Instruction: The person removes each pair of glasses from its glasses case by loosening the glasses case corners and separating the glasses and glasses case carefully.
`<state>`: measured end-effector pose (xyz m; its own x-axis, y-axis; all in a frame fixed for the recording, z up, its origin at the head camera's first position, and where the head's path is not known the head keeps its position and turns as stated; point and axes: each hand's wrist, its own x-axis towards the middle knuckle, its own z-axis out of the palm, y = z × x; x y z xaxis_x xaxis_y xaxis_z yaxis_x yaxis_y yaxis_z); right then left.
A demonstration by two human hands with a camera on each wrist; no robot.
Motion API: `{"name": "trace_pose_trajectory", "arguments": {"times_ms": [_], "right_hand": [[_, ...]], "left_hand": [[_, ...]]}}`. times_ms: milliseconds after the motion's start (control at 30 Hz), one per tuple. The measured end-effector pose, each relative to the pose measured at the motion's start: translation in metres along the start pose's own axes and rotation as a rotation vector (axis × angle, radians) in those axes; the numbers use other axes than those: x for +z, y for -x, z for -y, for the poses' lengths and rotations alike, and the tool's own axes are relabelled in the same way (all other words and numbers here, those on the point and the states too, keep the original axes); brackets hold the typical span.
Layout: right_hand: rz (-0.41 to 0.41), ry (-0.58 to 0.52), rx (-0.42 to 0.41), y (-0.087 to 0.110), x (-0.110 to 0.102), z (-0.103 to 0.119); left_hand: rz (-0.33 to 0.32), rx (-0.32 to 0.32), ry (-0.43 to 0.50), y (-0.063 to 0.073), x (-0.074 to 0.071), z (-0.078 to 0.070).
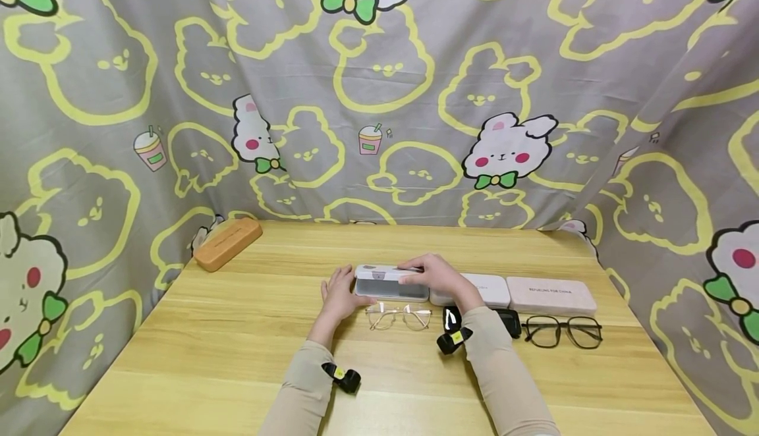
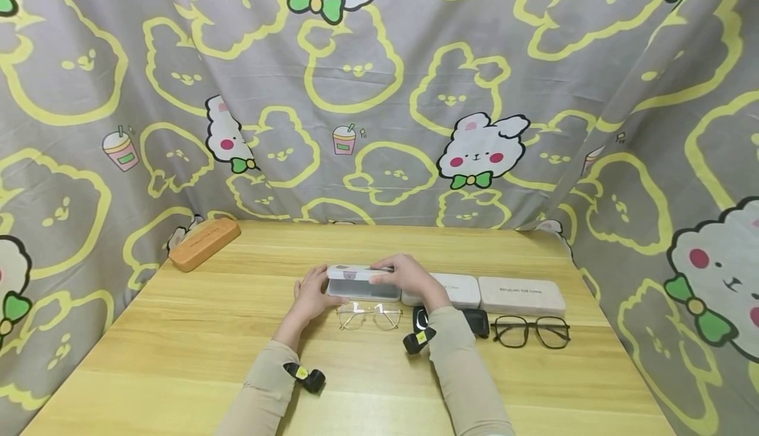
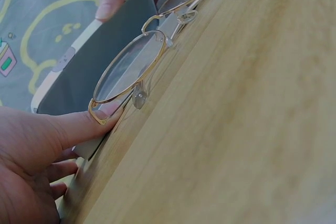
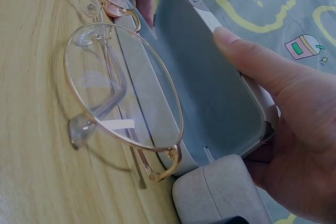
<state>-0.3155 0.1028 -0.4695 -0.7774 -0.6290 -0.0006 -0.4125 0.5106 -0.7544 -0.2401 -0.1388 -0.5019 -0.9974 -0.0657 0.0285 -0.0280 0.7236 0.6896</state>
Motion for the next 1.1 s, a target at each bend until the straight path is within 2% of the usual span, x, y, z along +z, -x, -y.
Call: {"name": "trace_pose_trajectory", "arguments": {"times_ms": [400,567,833,1100], "right_hand": [[0.007,0.057,0.003,0.001,0.001,0.003],[0.007,0.106,-0.020,0.002,0.002,0.006],[-0.016,0.226,-0.046,0.001,0.006,0.008],[-0.034,0.277,-0.061,0.001,0.009,0.010]], "left_hand": [[0.005,-0.013,-0.003,-0.001,0.000,0.002],[0.013,-0.011,-0.011,-0.002,0.001,0.002],[-0.003,-0.039,0.103,-0.002,-0.002,0.002],[-0.009,-0.047,0.107,-0.004,-0.003,0.004]]}}
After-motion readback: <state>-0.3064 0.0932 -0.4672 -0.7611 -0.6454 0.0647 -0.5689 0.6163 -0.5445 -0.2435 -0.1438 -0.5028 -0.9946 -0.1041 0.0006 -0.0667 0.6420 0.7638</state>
